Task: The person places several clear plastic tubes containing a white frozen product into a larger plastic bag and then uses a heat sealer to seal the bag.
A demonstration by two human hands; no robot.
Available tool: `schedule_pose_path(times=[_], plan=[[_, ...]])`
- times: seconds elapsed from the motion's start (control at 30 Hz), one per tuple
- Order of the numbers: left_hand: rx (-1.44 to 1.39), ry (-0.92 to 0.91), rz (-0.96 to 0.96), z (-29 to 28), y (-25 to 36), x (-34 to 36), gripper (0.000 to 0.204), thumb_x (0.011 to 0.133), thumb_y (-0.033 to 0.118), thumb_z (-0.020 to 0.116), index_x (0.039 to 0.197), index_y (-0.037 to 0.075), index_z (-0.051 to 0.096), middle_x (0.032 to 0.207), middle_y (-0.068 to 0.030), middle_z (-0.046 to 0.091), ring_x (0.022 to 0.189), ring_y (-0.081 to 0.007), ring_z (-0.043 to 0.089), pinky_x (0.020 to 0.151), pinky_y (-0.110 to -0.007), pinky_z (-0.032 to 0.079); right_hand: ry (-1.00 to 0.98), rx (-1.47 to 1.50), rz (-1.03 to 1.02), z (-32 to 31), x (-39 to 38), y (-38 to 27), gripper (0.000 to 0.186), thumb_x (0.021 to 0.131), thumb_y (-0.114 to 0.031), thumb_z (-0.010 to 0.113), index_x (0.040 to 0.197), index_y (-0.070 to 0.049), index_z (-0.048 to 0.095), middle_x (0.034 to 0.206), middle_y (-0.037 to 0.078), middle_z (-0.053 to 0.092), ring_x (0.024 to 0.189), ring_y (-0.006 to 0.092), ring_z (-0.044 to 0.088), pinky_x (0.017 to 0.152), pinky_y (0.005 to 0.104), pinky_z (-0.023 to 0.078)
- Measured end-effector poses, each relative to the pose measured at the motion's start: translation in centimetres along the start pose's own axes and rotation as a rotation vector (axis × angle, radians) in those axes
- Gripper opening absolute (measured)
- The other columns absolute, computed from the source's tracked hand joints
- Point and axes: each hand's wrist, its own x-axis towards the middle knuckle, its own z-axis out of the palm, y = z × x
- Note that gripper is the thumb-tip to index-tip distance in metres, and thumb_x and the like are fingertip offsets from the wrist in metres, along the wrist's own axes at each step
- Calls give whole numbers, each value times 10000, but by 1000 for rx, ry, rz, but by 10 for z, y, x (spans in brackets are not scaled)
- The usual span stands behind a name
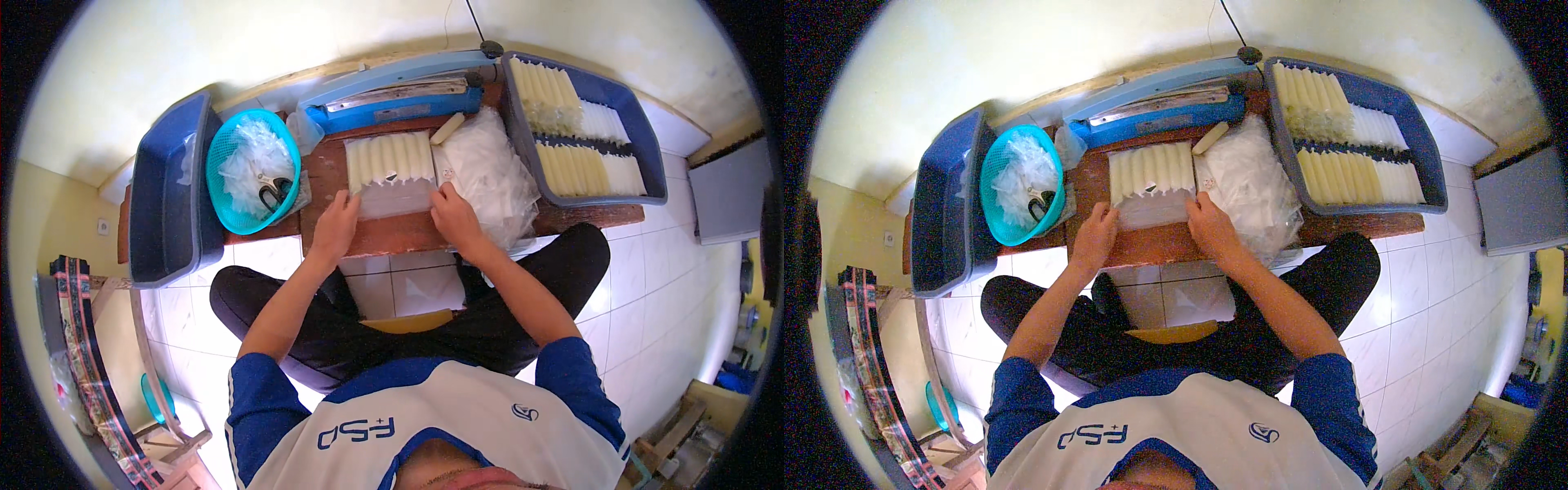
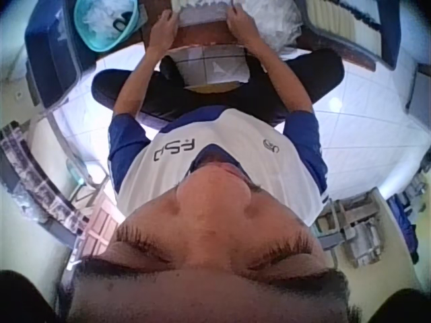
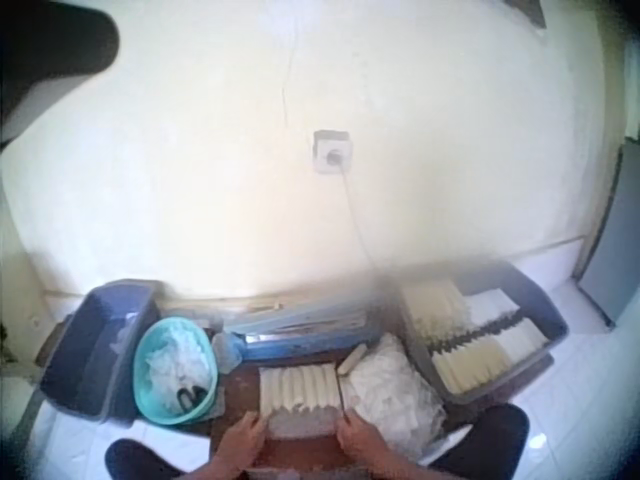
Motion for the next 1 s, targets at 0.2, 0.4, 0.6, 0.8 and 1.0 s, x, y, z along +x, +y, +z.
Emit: schedule_pose_path(times=[0.2,0.4,0.6,0.8,1.0], plan=[[-149,-15,-18,2,1,-9,225,776,31,591,997,35,550,1016,-169,497,835,-387,598,707,-443,525,-12,106,112,2,-11,2,148,774,-1,560,921,-14,551,906,201,501,774,417,588,685,480,512],[-495,-86,-323,1,-5,-10,208,784,141,728,904,20,609,867,-112,588,718,-201,624,631,-322,525,15,200,208,-1,-10,11,127,753,-43,602,871,4,613,932,206,557,785,398,599,696,427,518],[-955,-52,-716,25,-29,7,237,806,120,721,949,24,558,753,-93,620,629,-154,621,488,-247,509,-83,640,632,-3,9,13,215,797,-97,657,963,5,565,695,149,641,654,244,667,567,354,530],[-1123,-134,-761,23,-36,9,249,818,93,693,987,37,519,760,-84,618,638,-154,616,549,-272,519,-149,845,706,8,5,31,199,802,-36,666,970,-16,562,664,100,623,577,158,639,508,284,531],[-1294,-247,-768,12,-44,8,245,833,157,684,1032,50,588,843,-51,616,720,-136,584,668,-267,504,-96,1153,737,-4,16,24,168,785,37,618,952,17,611,754,64,612,666,141,619,638,274,537]])
